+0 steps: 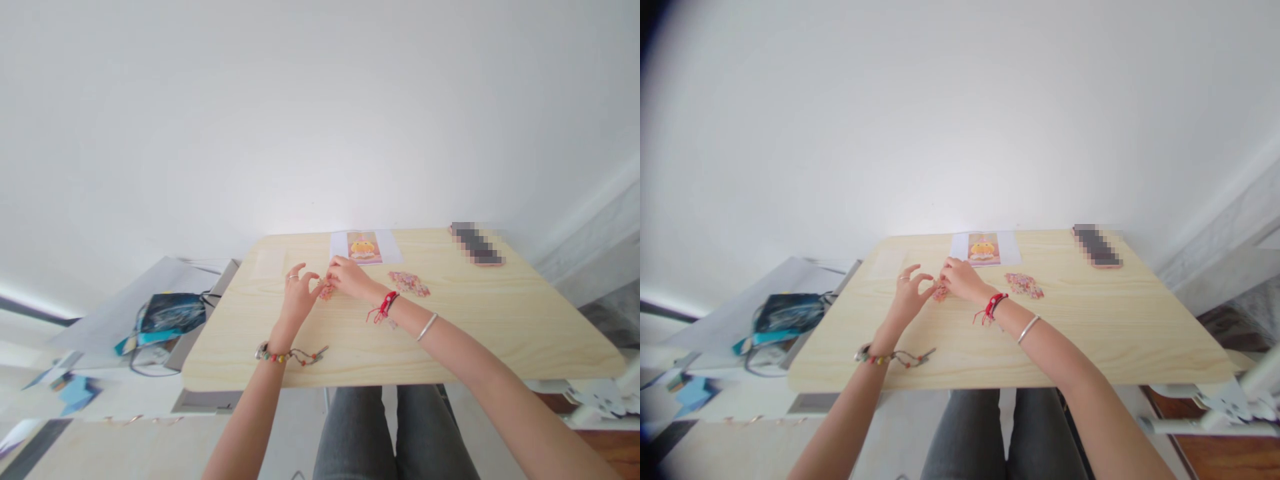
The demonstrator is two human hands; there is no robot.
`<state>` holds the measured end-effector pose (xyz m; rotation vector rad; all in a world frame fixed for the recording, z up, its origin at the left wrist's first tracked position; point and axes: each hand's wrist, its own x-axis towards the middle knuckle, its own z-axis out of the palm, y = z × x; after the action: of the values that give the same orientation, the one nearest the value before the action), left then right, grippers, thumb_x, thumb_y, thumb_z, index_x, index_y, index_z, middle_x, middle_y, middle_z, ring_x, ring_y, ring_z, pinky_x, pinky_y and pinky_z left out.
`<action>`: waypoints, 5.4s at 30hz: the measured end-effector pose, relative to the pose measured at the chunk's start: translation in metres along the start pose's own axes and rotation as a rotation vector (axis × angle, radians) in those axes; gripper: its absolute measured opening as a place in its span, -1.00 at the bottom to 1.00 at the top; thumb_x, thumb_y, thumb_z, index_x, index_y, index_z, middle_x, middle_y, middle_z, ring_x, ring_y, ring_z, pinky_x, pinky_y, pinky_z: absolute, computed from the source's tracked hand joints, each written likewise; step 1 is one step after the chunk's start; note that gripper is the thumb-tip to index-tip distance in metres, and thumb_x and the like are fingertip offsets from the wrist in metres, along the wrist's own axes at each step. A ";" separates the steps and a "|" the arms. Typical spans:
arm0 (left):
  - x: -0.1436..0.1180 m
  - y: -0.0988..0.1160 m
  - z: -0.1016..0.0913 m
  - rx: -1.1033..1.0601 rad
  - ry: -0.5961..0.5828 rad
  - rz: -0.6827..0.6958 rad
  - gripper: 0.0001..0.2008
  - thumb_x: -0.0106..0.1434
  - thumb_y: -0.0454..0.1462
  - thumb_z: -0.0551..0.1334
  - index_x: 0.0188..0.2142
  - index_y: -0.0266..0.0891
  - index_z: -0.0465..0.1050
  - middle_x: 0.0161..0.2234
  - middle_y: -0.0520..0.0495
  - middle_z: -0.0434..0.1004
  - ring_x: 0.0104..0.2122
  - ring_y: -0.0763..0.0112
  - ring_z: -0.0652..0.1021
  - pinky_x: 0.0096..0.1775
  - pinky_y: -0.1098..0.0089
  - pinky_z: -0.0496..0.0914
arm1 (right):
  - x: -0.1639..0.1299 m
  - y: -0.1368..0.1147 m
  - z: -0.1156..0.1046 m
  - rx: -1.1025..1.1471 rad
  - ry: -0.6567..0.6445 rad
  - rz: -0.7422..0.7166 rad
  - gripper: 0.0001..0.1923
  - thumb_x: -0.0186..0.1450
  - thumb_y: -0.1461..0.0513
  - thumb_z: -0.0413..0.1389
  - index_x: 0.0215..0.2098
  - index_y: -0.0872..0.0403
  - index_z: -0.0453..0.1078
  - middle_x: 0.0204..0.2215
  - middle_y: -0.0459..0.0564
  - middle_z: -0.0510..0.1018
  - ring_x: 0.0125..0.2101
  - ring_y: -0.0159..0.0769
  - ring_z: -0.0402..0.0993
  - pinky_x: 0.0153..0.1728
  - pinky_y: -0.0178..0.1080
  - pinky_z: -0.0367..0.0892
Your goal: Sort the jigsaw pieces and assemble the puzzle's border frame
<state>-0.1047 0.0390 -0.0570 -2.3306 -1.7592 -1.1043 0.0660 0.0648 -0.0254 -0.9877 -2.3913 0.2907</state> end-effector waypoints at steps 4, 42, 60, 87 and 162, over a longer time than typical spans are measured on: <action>-0.004 -0.007 0.007 0.008 0.022 -0.024 -0.83 0.06 -0.28 0.31 -0.31 -0.24 0.44 -0.04 -0.24 0.27 0.01 0.06 0.36 0.01 0.03 0.29 | 0.001 0.002 0.005 -0.006 -0.011 0.022 -0.89 0.23 0.31 0.08 -0.45 0.17 0.40 -0.36 -0.01 0.34 -0.30 -0.34 0.27 -0.25 -0.28 0.19; -0.020 0.089 0.026 -0.148 -0.396 0.216 -0.87 0.03 -0.43 0.26 -0.40 -0.21 0.48 0.00 -0.20 0.26 0.03 0.05 0.32 0.03 -0.05 0.24 | -0.129 0.012 -0.059 0.030 -0.090 0.179 -0.91 0.20 0.34 0.08 -0.36 0.11 0.43 -0.24 0.04 0.41 -0.20 -0.27 0.35 -0.12 -0.17 0.26; -0.012 0.103 0.005 -0.186 -0.077 0.453 -0.92 0.19 -0.37 0.15 -0.42 -0.22 0.36 0.04 -0.18 0.25 0.12 0.11 0.21 0.01 0.04 0.31 | -0.110 0.007 -0.052 0.130 0.155 0.152 -0.88 0.23 0.34 0.06 -0.46 0.10 0.38 -0.38 -0.01 0.39 -0.28 -0.30 0.37 -0.18 -0.17 0.29; -0.013 0.103 0.001 -0.317 -0.140 0.278 -0.95 0.17 -0.33 0.21 -0.37 -0.18 0.45 0.05 -0.15 0.21 0.04 0.17 0.31 -0.14 0.23 0.39 | -0.121 -0.001 -0.063 -0.157 0.261 0.027 -0.84 0.29 0.26 0.00 -0.40 0.07 0.40 -0.26 0.07 0.39 -0.14 -0.17 0.32 -0.12 -0.09 0.25; -0.050 0.124 0.020 0.012 -0.266 0.140 -0.98 0.09 -0.38 0.26 -0.45 -0.29 0.45 -0.02 -0.27 0.33 0.02 0.04 0.33 -0.08 0.06 0.37 | -0.132 0.006 -0.044 -0.072 -0.077 0.090 -0.90 0.20 0.36 0.08 -0.38 0.11 0.44 -0.33 0.01 0.38 -0.32 -0.31 0.35 -0.25 -0.21 0.28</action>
<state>0.0053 -0.0402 -0.0513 -2.6497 -1.6353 -0.7942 0.1713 -0.0239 -0.0428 -1.1386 -2.4451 0.2825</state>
